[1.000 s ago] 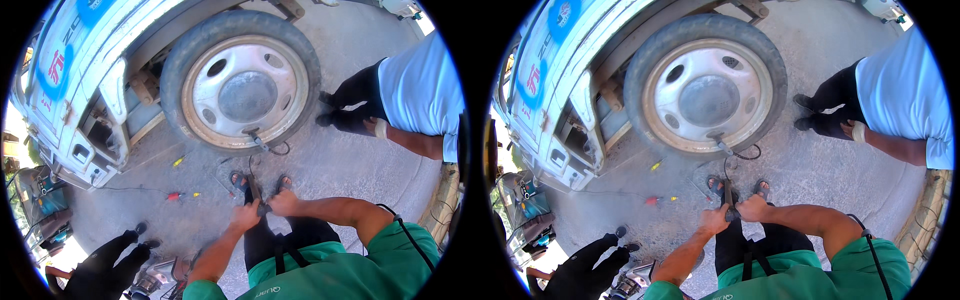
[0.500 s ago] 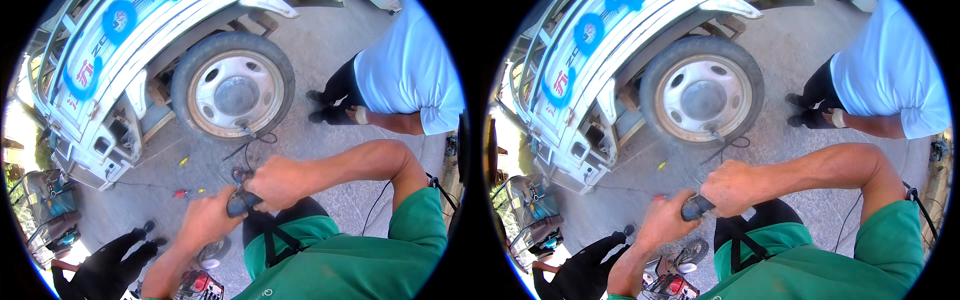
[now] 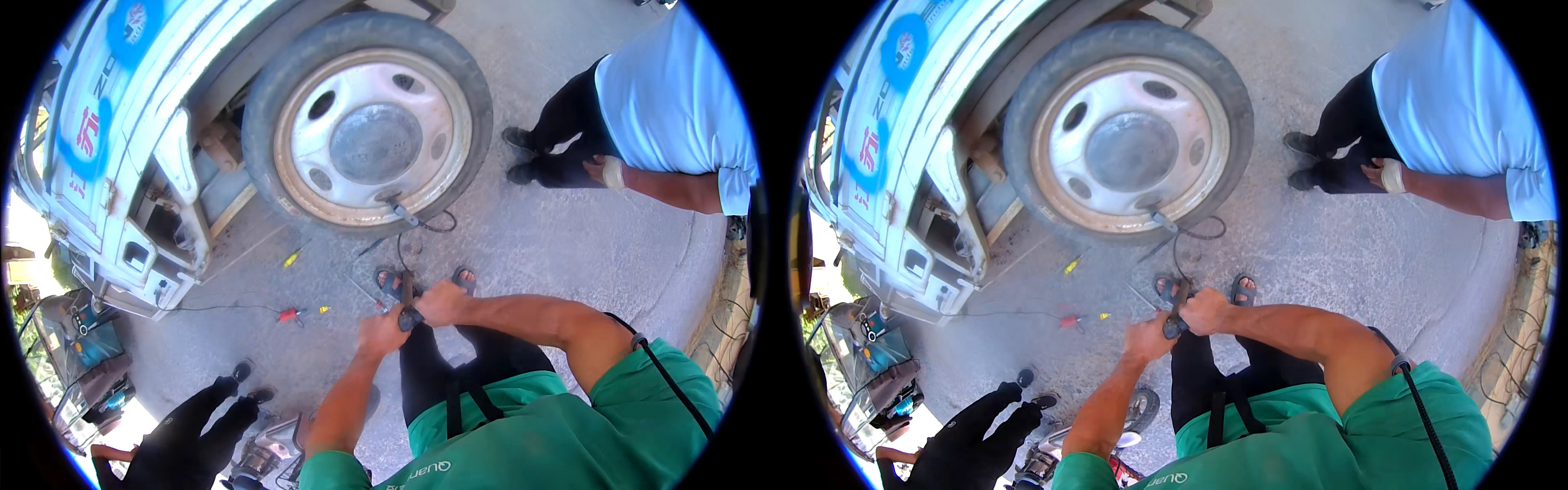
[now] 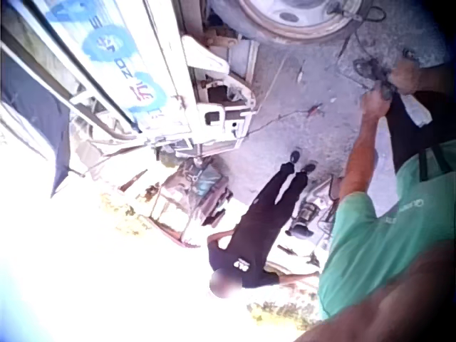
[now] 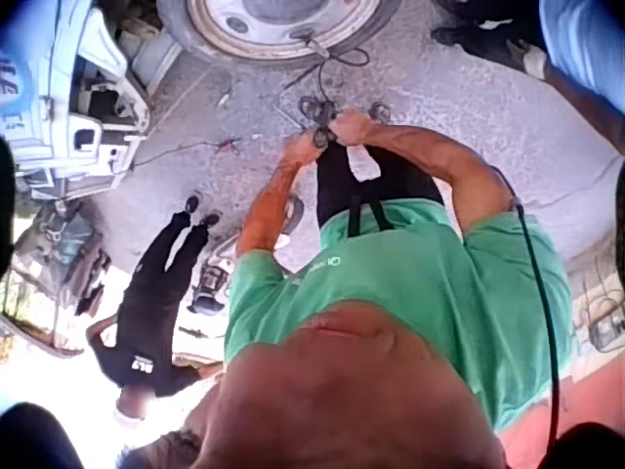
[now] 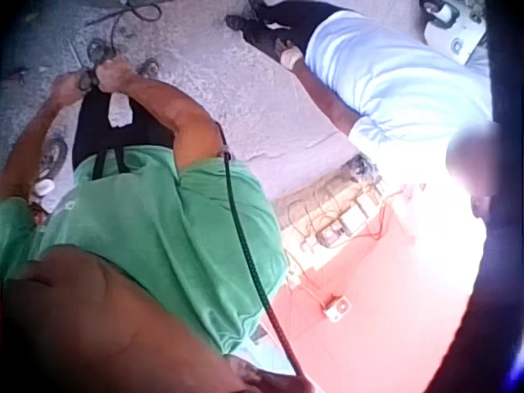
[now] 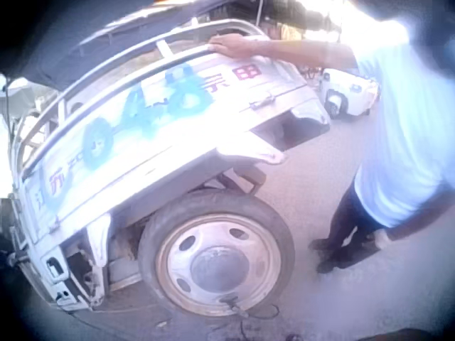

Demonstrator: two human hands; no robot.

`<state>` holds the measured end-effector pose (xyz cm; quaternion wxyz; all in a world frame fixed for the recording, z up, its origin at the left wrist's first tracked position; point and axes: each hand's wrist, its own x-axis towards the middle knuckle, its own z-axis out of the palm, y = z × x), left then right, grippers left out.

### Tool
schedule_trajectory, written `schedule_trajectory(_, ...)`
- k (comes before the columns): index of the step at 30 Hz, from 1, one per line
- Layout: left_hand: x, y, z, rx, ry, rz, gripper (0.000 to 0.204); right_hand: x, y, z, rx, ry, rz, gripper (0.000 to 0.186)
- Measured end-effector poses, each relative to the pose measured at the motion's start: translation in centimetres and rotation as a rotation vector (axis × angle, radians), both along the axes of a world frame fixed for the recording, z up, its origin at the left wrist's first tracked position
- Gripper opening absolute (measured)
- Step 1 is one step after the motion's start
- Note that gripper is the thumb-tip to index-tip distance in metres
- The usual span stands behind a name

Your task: The person uses a pneumatic impact wrench to remove lug nuts from a truck tire while another person assists by holding the wheel. After removing the nuts, the person walks to a nearby scooter and manually spins the rear wheel to inspect its movement.

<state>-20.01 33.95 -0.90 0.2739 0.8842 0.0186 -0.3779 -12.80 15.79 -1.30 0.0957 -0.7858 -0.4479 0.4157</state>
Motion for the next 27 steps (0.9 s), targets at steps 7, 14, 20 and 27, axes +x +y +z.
schedule_trajectory(7, 5.2, 1.7, 18.9, -0.042, 0.058, 0.062, 0.057, 8.8, 2.0, 19.2, -0.039, 0.144, 0.042, 0.031)
schedule_trajectory(14, 7.1, 3.1, 30.3, -0.038, -0.008, 0.050, 0.052, 11.0, 3.2, 29.6, 0.086, 0.074, 0.156, 0.031)
schedule_trajectory(20, -2.1, -3.4, 5.9, -0.003, 0.001, 0.100, 0.044, 0.1, -3.2, 3.1, 0.085, -0.028, 0.059, 0.019)
schedule_trajectory(27, -2.3, -3.5, 0.0, -0.039, 0.018, 0.082, 0.041, -0.7, -3.7, -2.4, 0.049, -0.061, 0.063, 0.028)
